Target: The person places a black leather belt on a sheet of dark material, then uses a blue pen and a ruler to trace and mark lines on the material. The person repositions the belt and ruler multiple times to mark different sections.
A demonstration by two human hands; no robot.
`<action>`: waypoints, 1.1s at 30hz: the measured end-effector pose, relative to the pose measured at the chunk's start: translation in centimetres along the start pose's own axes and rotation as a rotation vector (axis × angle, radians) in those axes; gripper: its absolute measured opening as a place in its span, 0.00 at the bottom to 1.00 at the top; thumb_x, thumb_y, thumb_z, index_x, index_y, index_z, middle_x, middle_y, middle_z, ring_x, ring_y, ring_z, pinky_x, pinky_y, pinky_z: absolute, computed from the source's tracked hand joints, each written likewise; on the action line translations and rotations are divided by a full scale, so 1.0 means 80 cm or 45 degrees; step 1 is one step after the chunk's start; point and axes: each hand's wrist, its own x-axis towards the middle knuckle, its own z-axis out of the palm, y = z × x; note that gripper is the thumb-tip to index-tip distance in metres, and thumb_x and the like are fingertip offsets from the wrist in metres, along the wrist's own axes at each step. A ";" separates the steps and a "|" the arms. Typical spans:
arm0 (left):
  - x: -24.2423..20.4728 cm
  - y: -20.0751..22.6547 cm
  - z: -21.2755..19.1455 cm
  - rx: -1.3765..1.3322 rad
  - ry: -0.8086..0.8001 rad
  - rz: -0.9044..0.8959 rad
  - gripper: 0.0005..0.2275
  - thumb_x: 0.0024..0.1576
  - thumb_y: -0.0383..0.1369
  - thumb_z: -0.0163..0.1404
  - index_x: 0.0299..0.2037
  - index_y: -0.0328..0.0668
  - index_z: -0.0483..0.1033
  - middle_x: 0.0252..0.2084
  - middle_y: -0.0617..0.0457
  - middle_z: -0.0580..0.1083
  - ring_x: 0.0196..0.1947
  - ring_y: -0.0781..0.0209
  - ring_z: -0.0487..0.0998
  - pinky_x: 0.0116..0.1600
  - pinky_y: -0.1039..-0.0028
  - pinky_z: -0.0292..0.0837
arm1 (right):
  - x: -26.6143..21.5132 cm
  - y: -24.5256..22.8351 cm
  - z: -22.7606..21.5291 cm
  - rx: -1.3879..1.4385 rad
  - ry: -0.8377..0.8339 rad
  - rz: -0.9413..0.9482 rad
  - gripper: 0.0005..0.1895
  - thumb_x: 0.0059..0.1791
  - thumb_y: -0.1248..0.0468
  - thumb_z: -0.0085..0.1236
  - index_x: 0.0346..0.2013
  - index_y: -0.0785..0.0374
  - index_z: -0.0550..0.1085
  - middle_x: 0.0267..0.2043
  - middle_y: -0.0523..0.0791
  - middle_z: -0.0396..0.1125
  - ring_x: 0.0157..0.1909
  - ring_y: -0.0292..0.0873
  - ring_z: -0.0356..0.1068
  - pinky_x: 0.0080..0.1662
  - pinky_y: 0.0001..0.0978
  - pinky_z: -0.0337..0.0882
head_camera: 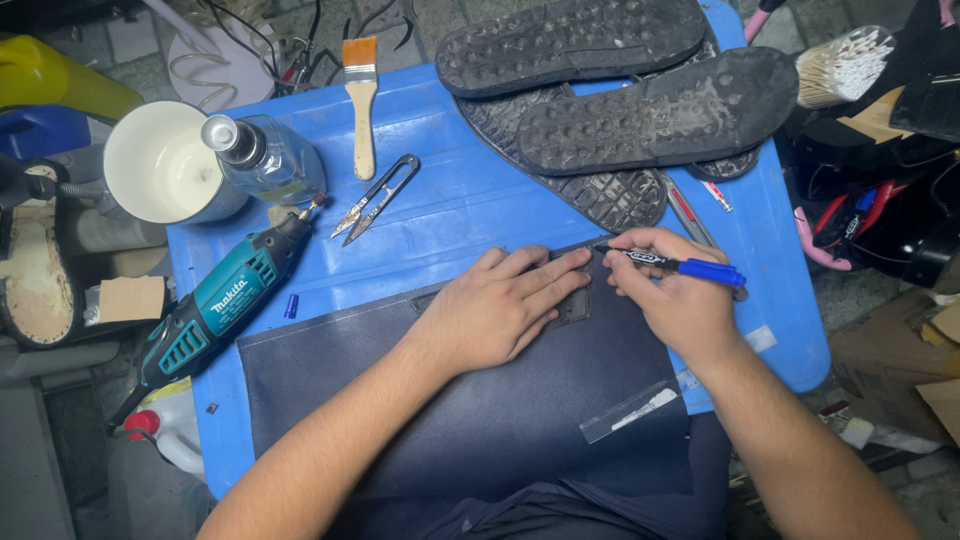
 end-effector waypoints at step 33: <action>-0.001 -0.003 -0.004 -0.046 0.019 0.020 0.21 0.60 0.38 0.52 0.64 0.50 0.73 0.71 0.60 0.67 0.60 0.56 0.71 0.54 0.66 0.67 | -0.050 0.009 -0.025 -0.310 -0.180 -0.193 0.08 0.43 0.69 0.67 0.36 0.66 0.81 0.30 0.44 0.77 0.28 0.32 0.74 0.32 0.22 0.72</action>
